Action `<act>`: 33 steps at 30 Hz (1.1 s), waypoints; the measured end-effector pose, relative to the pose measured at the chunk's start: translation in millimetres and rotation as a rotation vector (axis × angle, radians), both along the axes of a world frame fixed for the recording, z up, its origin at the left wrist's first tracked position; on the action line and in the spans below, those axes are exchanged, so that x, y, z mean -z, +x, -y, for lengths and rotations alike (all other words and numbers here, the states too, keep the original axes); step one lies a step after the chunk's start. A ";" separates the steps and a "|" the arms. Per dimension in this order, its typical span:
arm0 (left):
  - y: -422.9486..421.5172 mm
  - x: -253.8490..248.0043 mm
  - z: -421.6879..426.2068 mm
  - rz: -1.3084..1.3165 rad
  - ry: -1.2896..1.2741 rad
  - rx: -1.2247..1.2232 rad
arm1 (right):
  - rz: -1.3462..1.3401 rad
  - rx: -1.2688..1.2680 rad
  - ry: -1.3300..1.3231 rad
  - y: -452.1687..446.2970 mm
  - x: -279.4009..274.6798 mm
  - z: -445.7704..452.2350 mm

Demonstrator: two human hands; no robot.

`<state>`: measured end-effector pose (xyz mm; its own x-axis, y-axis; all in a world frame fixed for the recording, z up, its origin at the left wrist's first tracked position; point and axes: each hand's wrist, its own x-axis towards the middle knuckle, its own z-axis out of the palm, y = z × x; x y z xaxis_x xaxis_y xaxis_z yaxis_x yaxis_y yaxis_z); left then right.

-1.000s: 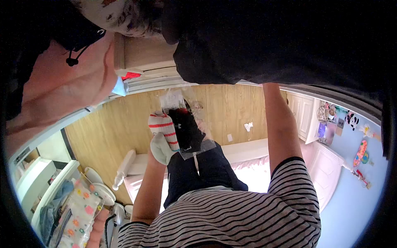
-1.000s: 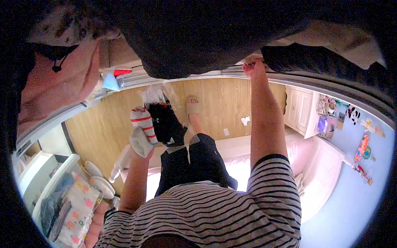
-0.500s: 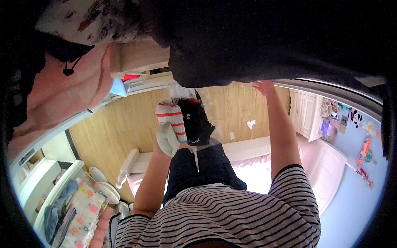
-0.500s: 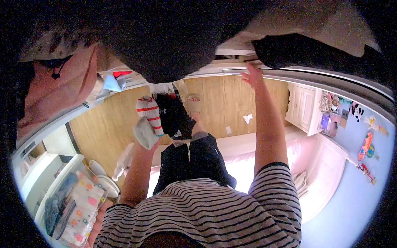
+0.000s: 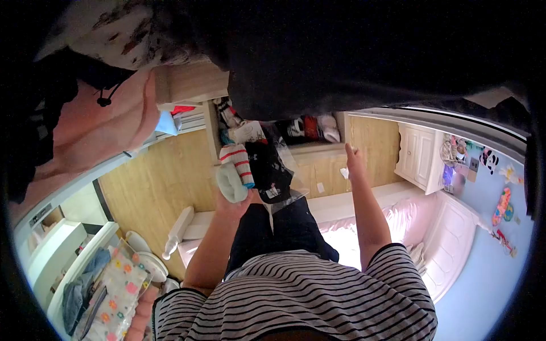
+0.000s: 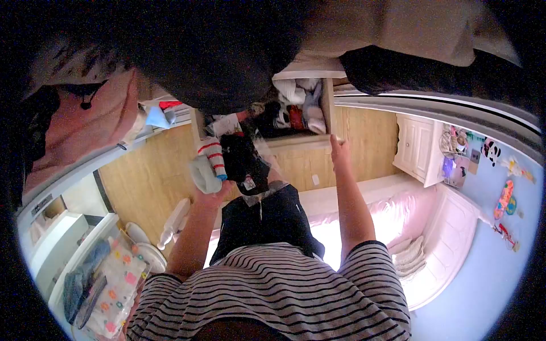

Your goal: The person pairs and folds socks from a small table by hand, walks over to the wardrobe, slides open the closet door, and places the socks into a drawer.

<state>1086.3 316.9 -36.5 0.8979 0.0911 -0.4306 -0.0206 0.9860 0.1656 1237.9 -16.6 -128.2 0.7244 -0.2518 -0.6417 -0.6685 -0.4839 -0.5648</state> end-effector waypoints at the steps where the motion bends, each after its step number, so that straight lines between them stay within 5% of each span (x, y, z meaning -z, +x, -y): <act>1: -6.1 13.0 -0.1 0.041 -0.039 0.010 | 0.074 -0.026 -0.125 -7.0 -4.9 -6.5; 4: -17.6 26.6 5.1 0.003 -0.079 0.057 | 0.603 -0.531 -0.787 -30.6 -12.2 -38.9; 6: -12.3 12.1 14.2 -0.127 -0.018 0.068 | 0.789 -0.707 -0.205 -29.2 -67.4 -83.7; 8: -14.9 22.0 18.7 -0.123 -0.045 0.107 | 0.188 -0.212 0.759 -43.8 -67.0 -116.8; 11: -12.2 30.7 24.0 -0.056 -0.170 0.146 | -0.340 -0.240 0.917 -37.7 -64.2 -119.7; 15: -0.5 34.1 33.4 -0.371 0.150 0.185 | -0.059 0.047 0.766 -36.8 -57.3 -103.9; 18: 22.5 25.6 32.2 -0.314 0.473 0.307 | -0.054 0.258 0.794 -28.7 -49.2 -67.8; 20: 41.5 26.6 41.2 -0.385 0.767 0.399 | -0.003 0.247 0.789 -24.5 -43.1 -51.1; 23: 54.5 29.2 37.7 -0.666 0.839 0.644 | 0.033 0.307 0.762 -22.1 -37.4 -36.7; 27: 46.8 77.0 36.9 -0.710 1.033 0.314 | 0.067 0.291 0.767 -12.1 -39.2 -20.8; 31: 68.6 84.0 8.6 -0.558 0.859 0.282 | 0.085 0.289 0.782 -4.8 -50.6 -26.4; 33: 94.0 78.4 -7.3 -0.472 0.560 0.089 | 0.071 0.326 0.817 -7.8 -55.0 -36.5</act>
<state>1180.4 324.3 -114.9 0.6426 0.3461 -0.6836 0.2540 0.7455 0.6162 1230.1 19.9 -73.2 0.7415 0.0653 -0.6677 -0.6531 0.2978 -0.6962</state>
